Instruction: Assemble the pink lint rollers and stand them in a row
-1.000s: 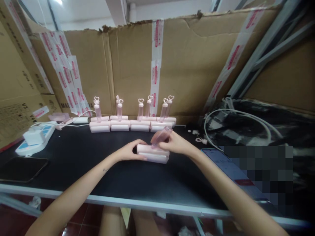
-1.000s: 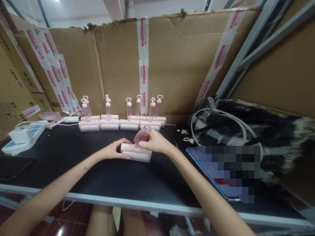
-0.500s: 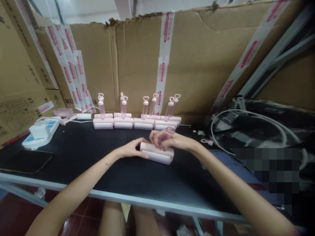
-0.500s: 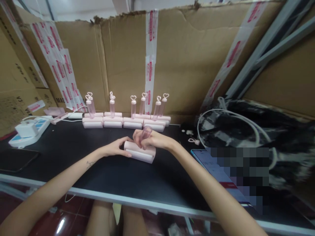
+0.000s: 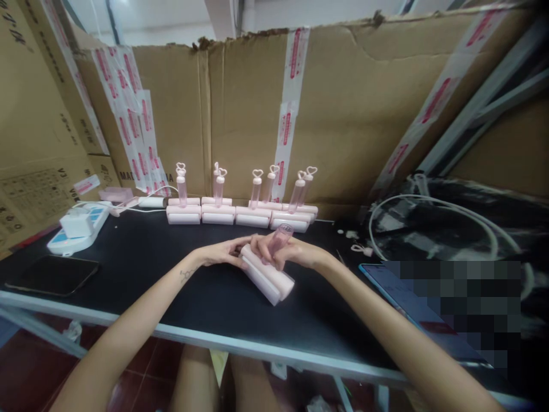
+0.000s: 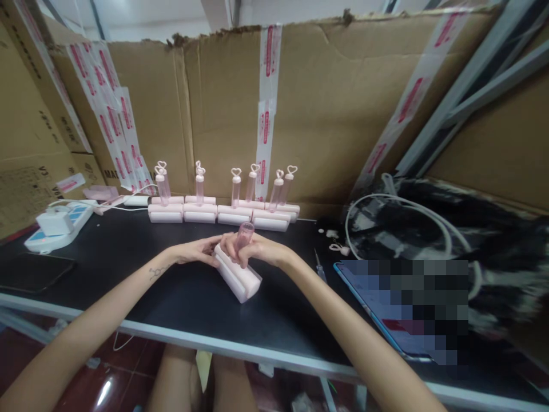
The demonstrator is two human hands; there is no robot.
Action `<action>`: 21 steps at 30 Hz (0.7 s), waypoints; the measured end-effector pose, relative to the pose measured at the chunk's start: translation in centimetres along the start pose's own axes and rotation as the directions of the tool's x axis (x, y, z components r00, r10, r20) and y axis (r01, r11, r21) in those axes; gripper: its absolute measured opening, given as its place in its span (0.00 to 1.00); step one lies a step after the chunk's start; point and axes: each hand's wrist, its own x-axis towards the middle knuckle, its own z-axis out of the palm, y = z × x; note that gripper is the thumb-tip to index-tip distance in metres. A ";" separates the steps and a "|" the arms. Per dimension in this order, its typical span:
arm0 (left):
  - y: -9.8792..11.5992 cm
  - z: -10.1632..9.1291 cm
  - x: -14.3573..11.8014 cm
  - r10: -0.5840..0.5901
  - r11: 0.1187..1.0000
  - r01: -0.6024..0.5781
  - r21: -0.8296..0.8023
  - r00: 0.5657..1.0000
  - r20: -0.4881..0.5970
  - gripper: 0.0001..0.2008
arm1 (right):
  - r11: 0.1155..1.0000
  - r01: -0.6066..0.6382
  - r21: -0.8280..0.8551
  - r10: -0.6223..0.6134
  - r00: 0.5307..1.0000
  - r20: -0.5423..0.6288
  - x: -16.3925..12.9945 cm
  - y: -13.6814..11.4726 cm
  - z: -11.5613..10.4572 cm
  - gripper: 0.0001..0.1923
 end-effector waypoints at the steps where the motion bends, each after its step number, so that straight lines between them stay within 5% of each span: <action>1: -0.1 -0.1 0.1 0.016 0.999 -0.016 -0.030 1.000 -0.015 0.38 | 1.000 -0.010 0.003 0.010 1.000 -0.002 0.1 0.2 0.1 0.04; 6: 0.1 -0.1 0.6 0.125 0.989 -0.137 -0.064 0.977 -0.170 0.40 | 0.998 0.015 -0.064 -0.020 0.997 -0.075 -0.5 0.5 1.0 0.09; 9: 1.0 1.2 0.8 0.313 0.946 -0.260 0.196 0.890 -0.331 0.46 | 0.982 0.048 -0.182 -0.074 0.988 -0.138 -2.0 0.0 -0.1 0.26; 11: 1.8 2.6 0.9 0.380 0.885 -0.239 0.400 0.868 -0.321 0.48 | 0.945 0.022 -0.327 -0.114 0.957 -0.265 -3.3 -0.4 -2.0 0.28; 13: 2.4 3.9 0.8 0.362 0.821 -0.196 0.536 0.906 -0.222 0.42 | 0.840 -0.186 -0.509 -0.129 0.844 -0.521 -4.8 -0.4 -4.8 0.23; 15: 2.8 4.7 0.7 0.308 0.757 -0.169 0.632 0.944 -0.116 0.29 | 0.636 -0.546 -0.545 -0.136 0.616 -0.776 -6.2 0.2 -7.8 0.15; 16: 2.9 4.8 0.7 0.289 0.720 -0.154 0.676 0.953 -0.091 0.24 | 0.579 -0.636 -0.510 -0.129 0.546 -0.828 -7.0 0.6 -9.1 0.11; 18: 3.0 4.6 0.5 0.274 0.649 -0.103 0.754 0.956 -0.106 0.19 | 0.523 -0.719 -0.457 -0.119 0.469 -0.875 -8.5 1.8 -11.0 0.07; 21: 3.3 4.0 0.2 0.278 0.587 -0.011 0.809 0.942 -0.188 0.21 | 0.521 -0.730 -0.442 -0.168 0.420 -0.892 -10.6 3.6 -11.9 0.13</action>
